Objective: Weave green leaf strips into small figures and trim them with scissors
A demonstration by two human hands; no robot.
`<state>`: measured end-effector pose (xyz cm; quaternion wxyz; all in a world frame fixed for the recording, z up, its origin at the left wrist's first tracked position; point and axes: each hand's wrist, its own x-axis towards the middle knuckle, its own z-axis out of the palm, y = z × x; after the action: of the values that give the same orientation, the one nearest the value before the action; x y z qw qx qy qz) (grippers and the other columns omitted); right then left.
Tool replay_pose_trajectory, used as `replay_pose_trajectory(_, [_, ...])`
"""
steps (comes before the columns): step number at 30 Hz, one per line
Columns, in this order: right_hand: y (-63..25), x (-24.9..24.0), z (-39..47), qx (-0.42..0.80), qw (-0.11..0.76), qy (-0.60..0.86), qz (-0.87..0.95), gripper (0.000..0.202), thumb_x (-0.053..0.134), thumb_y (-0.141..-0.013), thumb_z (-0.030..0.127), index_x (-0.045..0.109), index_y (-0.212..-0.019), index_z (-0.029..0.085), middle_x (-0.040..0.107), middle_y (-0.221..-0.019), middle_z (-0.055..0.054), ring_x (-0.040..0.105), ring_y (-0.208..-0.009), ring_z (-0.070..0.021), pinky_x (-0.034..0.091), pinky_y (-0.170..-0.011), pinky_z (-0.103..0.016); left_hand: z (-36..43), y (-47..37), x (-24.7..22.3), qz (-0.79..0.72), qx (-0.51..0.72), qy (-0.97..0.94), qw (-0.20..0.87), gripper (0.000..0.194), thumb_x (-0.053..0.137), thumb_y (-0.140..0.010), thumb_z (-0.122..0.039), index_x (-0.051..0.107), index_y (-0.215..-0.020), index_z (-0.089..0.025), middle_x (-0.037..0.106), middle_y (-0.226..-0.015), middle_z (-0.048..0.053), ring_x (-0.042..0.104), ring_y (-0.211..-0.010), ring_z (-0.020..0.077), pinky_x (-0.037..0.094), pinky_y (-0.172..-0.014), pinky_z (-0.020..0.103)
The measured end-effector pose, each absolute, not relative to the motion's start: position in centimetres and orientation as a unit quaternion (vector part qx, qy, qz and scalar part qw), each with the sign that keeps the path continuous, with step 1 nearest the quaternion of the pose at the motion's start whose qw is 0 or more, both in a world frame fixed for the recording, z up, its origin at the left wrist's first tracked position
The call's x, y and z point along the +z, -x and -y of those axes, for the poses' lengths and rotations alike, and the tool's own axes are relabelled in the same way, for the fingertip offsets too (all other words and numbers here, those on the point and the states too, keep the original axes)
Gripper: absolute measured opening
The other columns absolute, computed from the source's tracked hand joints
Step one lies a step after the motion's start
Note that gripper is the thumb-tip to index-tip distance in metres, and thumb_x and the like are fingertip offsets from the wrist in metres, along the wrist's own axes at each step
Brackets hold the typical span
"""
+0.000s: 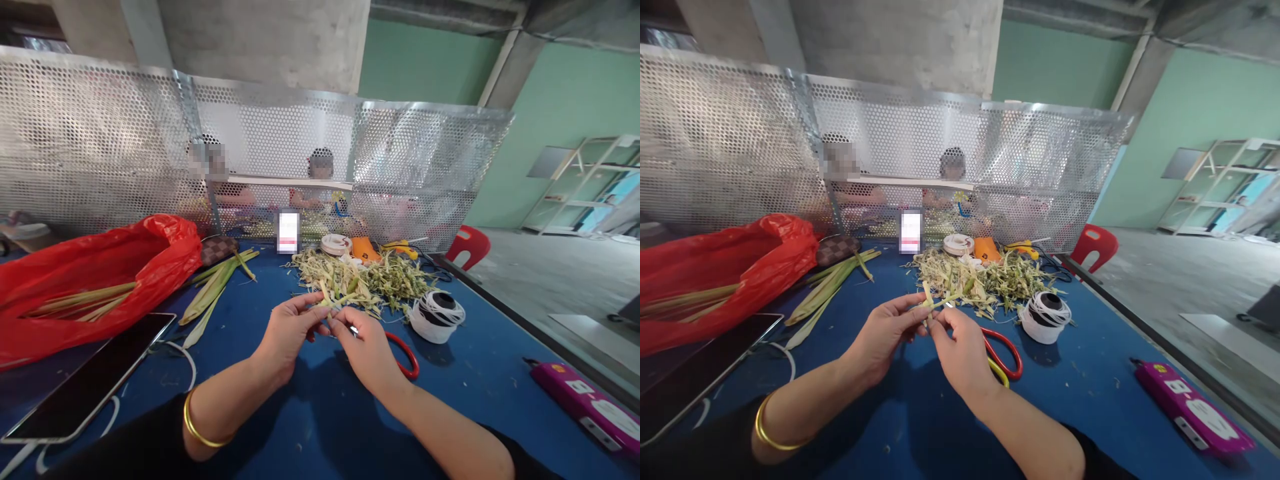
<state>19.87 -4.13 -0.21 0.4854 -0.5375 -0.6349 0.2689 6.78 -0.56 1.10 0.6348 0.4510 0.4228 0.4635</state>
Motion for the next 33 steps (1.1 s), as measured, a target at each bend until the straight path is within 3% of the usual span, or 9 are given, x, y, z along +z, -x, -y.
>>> replay_pose_trajectory(6, [-19.2,-0.5,4.7,0.248,0.481,0.525,0.657,0.022,0.051,-0.084,0.023,0.058,-0.063,0.019,0.058,-0.066,-0.001,0.049,-0.064,-0.015,0.034,-0.059,-0.025,0.7,-7.0,0.7,-0.443,0.473,-0.432,0.626,0.036,0.074,-0.063,-0.022,0.067,-0.097,-0.01,0.059,-0.05,-0.002,0.051,-0.042,0.0066,0.033,-0.042,0.017])
replay_pose_trajectory(13, [-20.0,-0.2,3.6,0.392,0.589,0.502,0.498,0.03,0.058,-0.08,0.043,0.058,-0.064,0.017,0.059,-0.065,-0.001,0.05,-0.065,-0.0151,0.037,-0.062,-0.026,0.1,-6.4,1.6,-0.404,0.447,-0.45,0.659,0.041,0.074,-0.067,-0.026,0.065,-0.105,-0.015,0.071,-0.074,0.004,0.057,-0.048,0.0075,0.038,-0.045,0.019])
replay_pose_trajectory(17, [-20.9,0.3,2.9,0.432,0.638,0.473,0.429,0.023,0.067,-0.071,0.039,0.06,-0.069,0.017,0.06,-0.07,-0.001,0.052,-0.069,-0.0153,0.04,-0.067,-0.027,0.4,-6.4,2.0,-0.401,0.401,-0.462,0.681,0.037,0.069,-0.072,-0.027,0.064,-0.106,-0.016,0.072,-0.087,0.009,0.062,-0.053,0.0099,0.041,-0.048,0.019])
replay_pose_trajectory(22, [-21.6,1.2,2.8,0.418,0.621,0.476,0.462,0.018,0.065,-0.072,0.034,0.063,-0.069,0.017,0.061,-0.068,-0.001,0.055,-0.069,-0.0165,0.042,-0.068,-0.029,-0.1,-5.6,2.9,-0.383,0.267,-0.45,0.762,0.036,0.058,-0.079,-0.045,0.064,-0.098,-0.015,0.073,-0.089,0.011,0.068,-0.061,0.0165,0.05,-0.061,0.026])
replay_pose_trajectory(28, [-21.7,2.2,3.2,0.407,0.556,0.477,0.546,0.014,0.064,-0.072,0.03,0.063,-0.065,0.018,0.059,-0.065,0.002,0.052,-0.067,-0.0141,0.04,-0.066,-0.027,-0.3,-4.9,3.3,-0.397,0.202,-0.412,0.795,0.025,0.071,-0.07,-0.033,0.062,-0.086,-0.016,0.072,-0.071,0.007,0.062,-0.052,0.0137,0.053,-0.066,0.033])
replay_pose_trajectory(33, [-21.7,2.1,3.1,0.424,0.549,0.467,0.548,0.013,0.064,-0.072,0.029,0.063,-0.066,0.018,0.059,-0.061,0.002,0.052,-0.062,-0.0138,0.039,-0.063,-0.027,0.3,-5.8,2.3,-0.402,0.234,-0.474,0.747,0.023,0.073,-0.069,-0.033,0.063,-0.078,-0.015,0.068,-0.063,0.002,0.054,-0.043,0.0078,0.05,-0.057,0.026])
